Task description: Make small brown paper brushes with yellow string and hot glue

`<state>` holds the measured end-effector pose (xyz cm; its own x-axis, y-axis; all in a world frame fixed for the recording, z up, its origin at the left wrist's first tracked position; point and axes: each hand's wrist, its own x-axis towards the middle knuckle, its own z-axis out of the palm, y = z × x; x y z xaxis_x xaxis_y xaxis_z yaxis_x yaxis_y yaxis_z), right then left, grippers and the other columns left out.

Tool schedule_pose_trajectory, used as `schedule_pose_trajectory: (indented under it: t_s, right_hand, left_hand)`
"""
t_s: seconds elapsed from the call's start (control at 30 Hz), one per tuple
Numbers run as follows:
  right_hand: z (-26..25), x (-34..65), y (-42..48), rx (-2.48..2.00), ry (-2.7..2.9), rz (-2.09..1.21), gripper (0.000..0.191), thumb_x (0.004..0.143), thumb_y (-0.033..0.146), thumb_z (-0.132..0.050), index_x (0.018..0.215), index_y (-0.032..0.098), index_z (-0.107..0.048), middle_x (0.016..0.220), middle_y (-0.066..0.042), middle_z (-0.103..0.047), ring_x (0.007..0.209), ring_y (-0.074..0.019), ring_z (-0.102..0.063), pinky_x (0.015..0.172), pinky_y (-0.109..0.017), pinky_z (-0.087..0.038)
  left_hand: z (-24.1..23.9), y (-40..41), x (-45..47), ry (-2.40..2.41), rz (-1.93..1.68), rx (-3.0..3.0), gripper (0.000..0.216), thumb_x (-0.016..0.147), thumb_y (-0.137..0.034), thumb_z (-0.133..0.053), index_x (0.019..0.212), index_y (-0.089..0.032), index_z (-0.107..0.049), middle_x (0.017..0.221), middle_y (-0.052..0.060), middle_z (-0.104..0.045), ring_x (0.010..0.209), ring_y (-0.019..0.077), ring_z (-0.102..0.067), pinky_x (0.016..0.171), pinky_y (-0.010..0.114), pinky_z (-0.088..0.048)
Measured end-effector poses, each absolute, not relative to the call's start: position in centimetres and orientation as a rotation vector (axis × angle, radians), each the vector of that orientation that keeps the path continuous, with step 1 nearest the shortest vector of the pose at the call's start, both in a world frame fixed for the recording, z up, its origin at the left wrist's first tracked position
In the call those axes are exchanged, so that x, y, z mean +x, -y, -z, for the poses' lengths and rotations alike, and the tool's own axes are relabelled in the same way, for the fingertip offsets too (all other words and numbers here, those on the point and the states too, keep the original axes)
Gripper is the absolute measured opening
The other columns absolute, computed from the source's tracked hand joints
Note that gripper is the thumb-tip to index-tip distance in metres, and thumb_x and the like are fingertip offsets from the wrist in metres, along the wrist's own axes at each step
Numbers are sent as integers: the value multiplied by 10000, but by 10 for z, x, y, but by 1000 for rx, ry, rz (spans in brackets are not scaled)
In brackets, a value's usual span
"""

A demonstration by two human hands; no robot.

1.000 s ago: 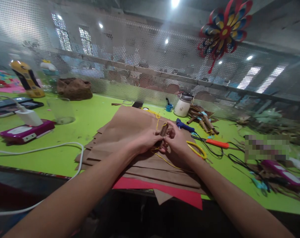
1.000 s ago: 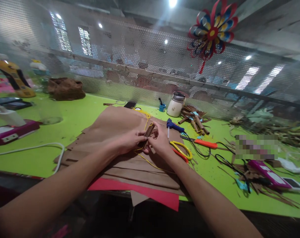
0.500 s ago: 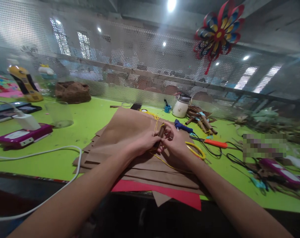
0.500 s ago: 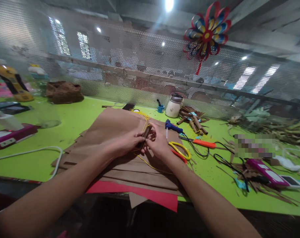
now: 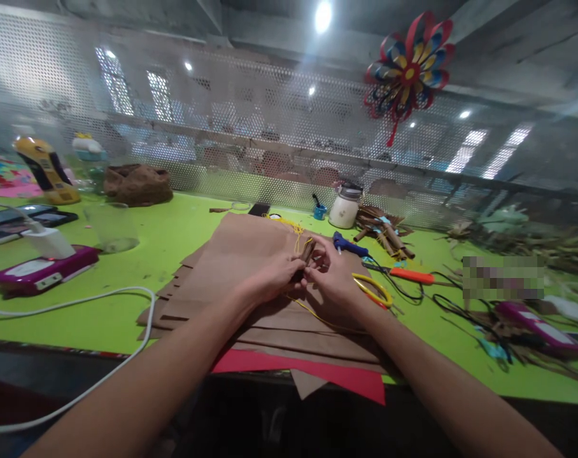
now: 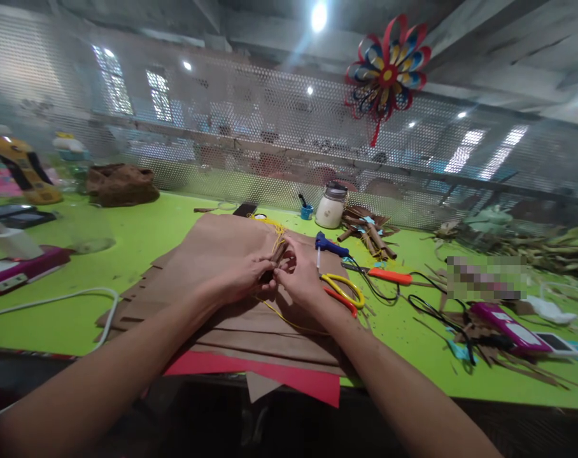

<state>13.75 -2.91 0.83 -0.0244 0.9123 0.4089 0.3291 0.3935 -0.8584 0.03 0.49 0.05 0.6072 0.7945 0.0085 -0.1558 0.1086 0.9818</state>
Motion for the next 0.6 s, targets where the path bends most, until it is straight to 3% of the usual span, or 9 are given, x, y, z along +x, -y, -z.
schedule_pose_trajectory:
  t_s: [0.6]
  right_hand:
    - [-12,142,29,-1149,1569,-625,574,708,238,-587,1257,173,-433,948,-65,-587,746,-154,-585,626,-292,-515]
  left_hand:
    - [-13,3,-4,-577,-739,1259,201,801,-217,-500,856,-95,-650,682,72,-640,543,127,-576,575,253,-490]
